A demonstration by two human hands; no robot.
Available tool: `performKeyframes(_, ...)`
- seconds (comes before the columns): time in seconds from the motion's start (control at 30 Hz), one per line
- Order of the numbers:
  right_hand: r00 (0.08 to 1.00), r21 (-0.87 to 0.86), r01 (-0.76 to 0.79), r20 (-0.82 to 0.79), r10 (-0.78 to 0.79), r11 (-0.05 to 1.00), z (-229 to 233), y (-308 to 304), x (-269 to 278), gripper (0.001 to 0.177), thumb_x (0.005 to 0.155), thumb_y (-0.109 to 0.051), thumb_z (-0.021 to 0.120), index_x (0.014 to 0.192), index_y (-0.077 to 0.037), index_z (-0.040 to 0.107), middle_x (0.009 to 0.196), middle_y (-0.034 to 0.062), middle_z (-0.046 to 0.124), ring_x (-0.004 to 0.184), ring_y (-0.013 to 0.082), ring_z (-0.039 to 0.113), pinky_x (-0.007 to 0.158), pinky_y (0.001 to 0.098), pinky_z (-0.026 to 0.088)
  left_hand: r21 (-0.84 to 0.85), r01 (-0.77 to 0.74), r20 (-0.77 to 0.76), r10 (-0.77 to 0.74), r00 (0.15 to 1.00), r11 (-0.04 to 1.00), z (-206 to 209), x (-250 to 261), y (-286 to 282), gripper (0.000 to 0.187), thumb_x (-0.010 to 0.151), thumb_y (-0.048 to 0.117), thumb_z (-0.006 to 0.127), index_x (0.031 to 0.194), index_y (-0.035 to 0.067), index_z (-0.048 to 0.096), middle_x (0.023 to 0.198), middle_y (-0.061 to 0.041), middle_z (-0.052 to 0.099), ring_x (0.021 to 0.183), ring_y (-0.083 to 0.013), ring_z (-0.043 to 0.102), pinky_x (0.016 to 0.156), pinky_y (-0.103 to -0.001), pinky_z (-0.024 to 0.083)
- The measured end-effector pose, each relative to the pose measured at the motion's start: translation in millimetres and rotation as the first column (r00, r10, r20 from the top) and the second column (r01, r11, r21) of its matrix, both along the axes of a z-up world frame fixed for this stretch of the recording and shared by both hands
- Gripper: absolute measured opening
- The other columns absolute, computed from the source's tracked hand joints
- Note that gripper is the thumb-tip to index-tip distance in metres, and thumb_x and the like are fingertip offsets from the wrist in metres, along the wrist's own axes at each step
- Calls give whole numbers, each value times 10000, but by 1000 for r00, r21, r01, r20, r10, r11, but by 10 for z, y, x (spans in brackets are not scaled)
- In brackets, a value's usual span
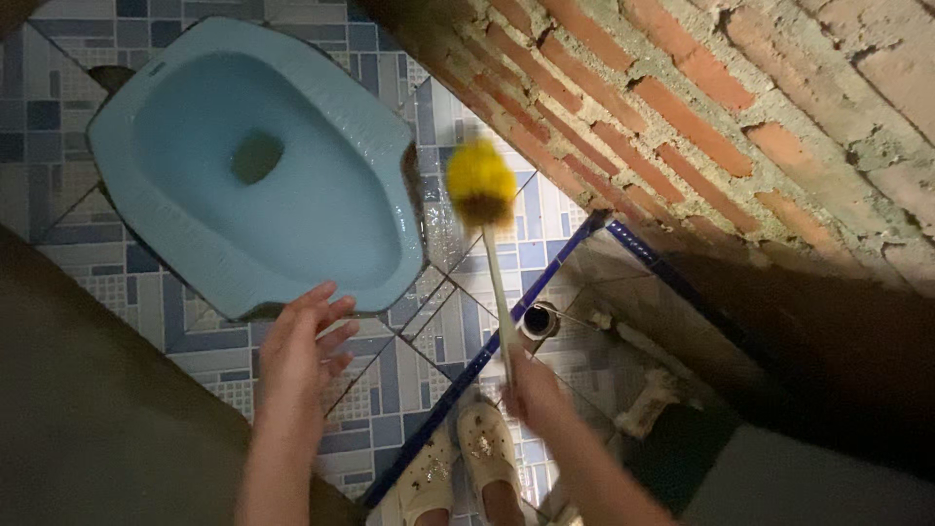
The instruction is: The person scrubs a squat toilet with a long-handled brush, focusing on the rim and inner surfaces. They then pour water from a plastic container into the toilet and continue scrubbing the floor around the fixture.
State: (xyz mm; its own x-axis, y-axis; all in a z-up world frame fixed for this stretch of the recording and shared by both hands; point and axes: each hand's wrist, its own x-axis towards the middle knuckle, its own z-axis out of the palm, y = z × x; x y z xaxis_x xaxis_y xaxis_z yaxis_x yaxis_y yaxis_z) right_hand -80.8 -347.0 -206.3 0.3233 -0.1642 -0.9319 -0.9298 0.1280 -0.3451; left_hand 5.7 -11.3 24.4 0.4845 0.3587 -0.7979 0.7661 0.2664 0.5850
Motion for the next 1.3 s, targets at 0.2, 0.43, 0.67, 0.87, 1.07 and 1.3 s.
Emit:
performKeyframes(0.2, 972, 115, 128, -210, -101, 985, 283, 185, -1061, 690, 1160, -730, 590, 1114, -55, 723, 647, 73, 559, 440, 220, 419, 398, 410, 314, -98, -66, 38, 70, 997, 993, -176, -8, 20, 483, 1141, 308, 554, 1579, 218, 734, 1381, -24, 838, 1176, -188, 747, 942, -407, 544)
performKeyframes(0.43, 980, 247, 197, -75, -184, 949, -6, 280, 658, 621, 1224, -608, 518, 1278, -47, 780, 762, 53, 590, 561, 162, 553, 469, 320, 485, 5, 21, 5, -21, 1000, 1000, -16, -47, -147, 465, 1162, 356, 559, 1582, 239, 722, 1381, -15, 849, 1209, -178, 765, 996, -408, 585)
performKeyframes(0.67, 971, 424, 239, -119, -207, 873, 390, 666, 1010, 543, 1238, -595, 490, 1255, -94, 696, 751, 5, 558, 491, 81, 378, 378, 255, 290, -36, -1, 29, 2, 1000, 999, -34, -38, -101, 483, 1140, 328, 541, 1575, 231, 727, 1388, -1, 846, 1222, -174, 764, 1011, -400, 573)
performKeyframes(0.87, 984, 396, 170, -126, -130, 902, 50, 766, 646, 490, 1226, -609, 536, 1178, -143, 682, 759, 17, 598, 509, 141, 503, 378, 303, 355, -37, -3, 46, 5, 999, 999, -8, -57, -99, 476, 1141, 356, 548, 1561, 224, 729, 1372, -6, 841, 1199, -174, 765, 996, -394, 582)
performKeyframes(1.07, 988, 333, -40, 156, -13, 942, -219, 407, 2096, 551, 1272, -564, 615, 1424, -41, 529, 869, 115, 691, 550, 182, 495, 429, 366, 405, -67, -27, 112, 34, 993, 997, -78, -75, -52, 488, 1127, 309, 567, 1570, 180, 725, 1349, -21, 838, 1160, -179, 760, 964, -398, 581)
performKeyframes(1.3, 765, -565, -441, 170, 622, 697, 816, 3, 1893, 449, 1170, -472, 640, 1573, -340, 786, 964, 143, 900, 753, 215, 856, 693, 385, 635, -34, -12, 88, 15, 996, 999, 9, -32, -44, 513, 1115, 289, 548, 1594, 197, 707, 1342, -7, 847, 1166, -159, 761, 972, -383, 583)
